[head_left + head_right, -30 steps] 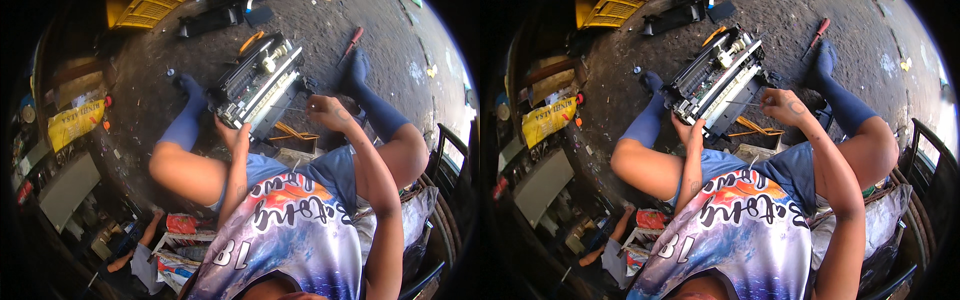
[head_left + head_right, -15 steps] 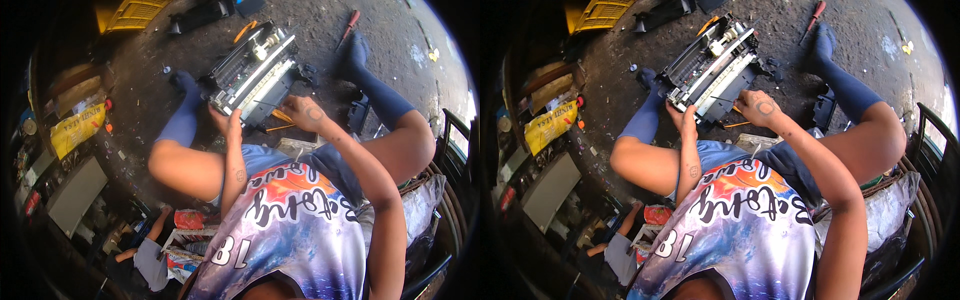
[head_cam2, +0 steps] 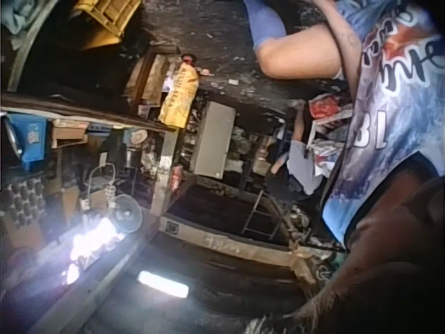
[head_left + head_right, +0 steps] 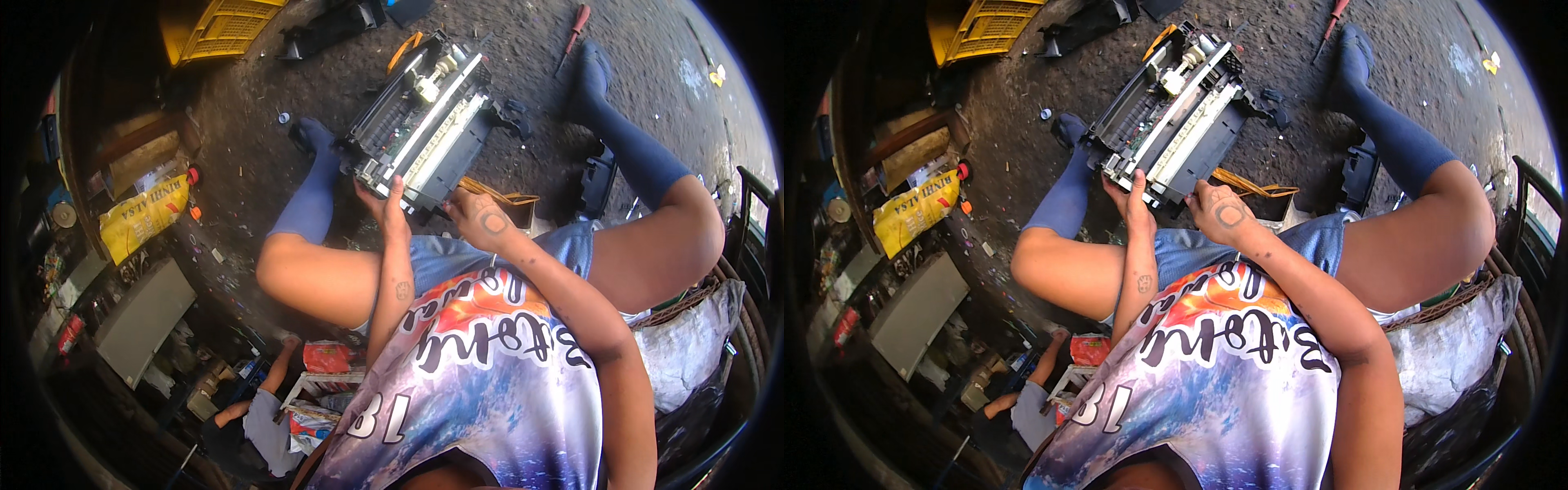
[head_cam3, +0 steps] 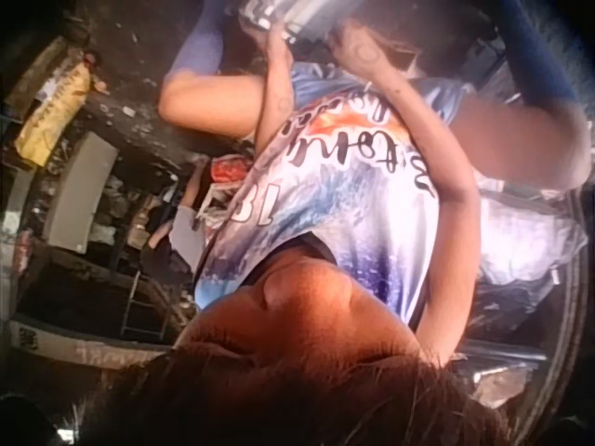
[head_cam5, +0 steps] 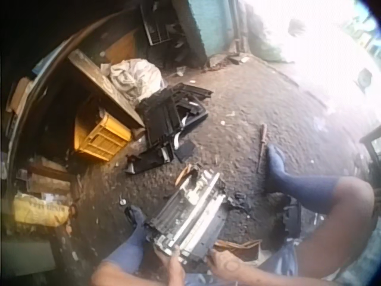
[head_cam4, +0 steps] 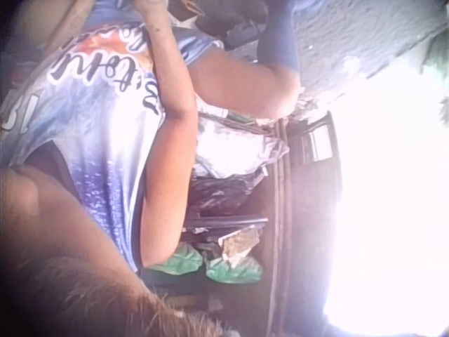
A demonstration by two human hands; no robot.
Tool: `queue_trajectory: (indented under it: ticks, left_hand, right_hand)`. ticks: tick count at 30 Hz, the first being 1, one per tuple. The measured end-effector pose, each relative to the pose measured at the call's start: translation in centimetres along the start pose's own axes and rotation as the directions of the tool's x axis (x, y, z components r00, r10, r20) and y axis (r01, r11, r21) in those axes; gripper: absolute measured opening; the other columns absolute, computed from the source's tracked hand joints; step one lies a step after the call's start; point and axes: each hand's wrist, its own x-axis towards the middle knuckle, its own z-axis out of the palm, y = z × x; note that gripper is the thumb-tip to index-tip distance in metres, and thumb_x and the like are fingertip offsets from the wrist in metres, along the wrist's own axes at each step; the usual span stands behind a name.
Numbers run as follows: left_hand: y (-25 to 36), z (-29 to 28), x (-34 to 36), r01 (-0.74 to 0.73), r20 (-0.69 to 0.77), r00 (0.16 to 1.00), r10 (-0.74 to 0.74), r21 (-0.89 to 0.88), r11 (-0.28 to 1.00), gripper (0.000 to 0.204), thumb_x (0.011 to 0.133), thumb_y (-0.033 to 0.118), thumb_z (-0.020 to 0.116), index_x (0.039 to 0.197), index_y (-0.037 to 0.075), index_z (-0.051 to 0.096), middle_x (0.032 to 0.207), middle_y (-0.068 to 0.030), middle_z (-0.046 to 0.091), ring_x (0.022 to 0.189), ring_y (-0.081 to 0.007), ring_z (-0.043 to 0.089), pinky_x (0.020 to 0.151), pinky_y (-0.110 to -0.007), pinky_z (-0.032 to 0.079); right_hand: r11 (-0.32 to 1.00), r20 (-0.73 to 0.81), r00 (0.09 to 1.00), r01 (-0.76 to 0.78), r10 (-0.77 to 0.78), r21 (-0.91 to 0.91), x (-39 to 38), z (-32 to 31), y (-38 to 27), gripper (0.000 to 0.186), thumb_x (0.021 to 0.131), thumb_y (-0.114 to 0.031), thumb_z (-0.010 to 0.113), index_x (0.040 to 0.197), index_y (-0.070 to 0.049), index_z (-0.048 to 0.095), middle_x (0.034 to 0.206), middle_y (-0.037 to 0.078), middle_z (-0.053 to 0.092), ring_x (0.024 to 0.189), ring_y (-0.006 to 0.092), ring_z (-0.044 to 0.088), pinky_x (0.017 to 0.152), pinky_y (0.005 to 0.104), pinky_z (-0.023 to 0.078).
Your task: The person sits on the floor and uses a screwdriver to disassemble a black electronic device, removing screws and separating internal components. They manipulate wires and parts with their hands, occasionally adjusting the device's position.
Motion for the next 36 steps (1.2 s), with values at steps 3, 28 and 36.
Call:
queue_trajectory:
  ticks: [3, 28, 36]
  left_hand:
    - [-0.6, -0.8, 0.3, -0.024, 0.020, 0.999, 0.025, -0.013, 1.000, 0.115, 0.086, 0.040, 0.089, 0.165, 0.004, 0.014, 0.167, -0.0175, 0.026, 0.152, -0.0295, 0.031, 0.126, -0.046, 0.026]
    - [1.5, 1.0, 1.5, -0.112, 0.156, 0.983, 0.097, 0.087, 0.990, 0.107, 0.082, 0.015, 0.088, 0.164, 0.006, 0.020, 0.164, -0.0177, 0.031, 0.150, -0.0308, 0.034, 0.125, -0.047, 0.027]
    - [2.9, 1.8, 1.5, -0.174, 0.260, 0.956, 0.139, 0.119, 0.978, 0.110, 0.078, 0.019, 0.093, 0.164, 0.008, 0.024, 0.161, -0.0133, 0.036, 0.148, -0.0289, 0.036, 0.124, -0.045, 0.029]
  right_hand:
    - [0.997, -0.052, 0.996, 0.076, -0.076, -0.003, 0.3, 0.5, 0.4, 0.035, 0.105, -0.029, 0.056, 0.105, 0.005, 0.065, 0.099, 0.030, 0.072, 0.100, 0.0474, 0.070, 0.090, 0.0523, 0.055]
    - [0.765, -0.094, 0.925, 0.245, -0.369, -0.596, -0.1, 1.2, -2.4, 0.035, 0.094, -0.014, 0.061, 0.119, 0.007, 0.070, 0.086, 0.019, 0.073, 0.076, 0.0341, 0.075, 0.064, 0.0442, 0.060]
    - [0.710, -0.088, 0.873, 0.327, -0.479, -0.623, -1.2, 0.7, -0.8, 0.050, 0.095, -0.020, 0.062, 0.135, 0.010, 0.059, 0.090, 0.016, 0.068, 0.079, 0.0258, 0.073, 0.058, 0.0402, 0.058]
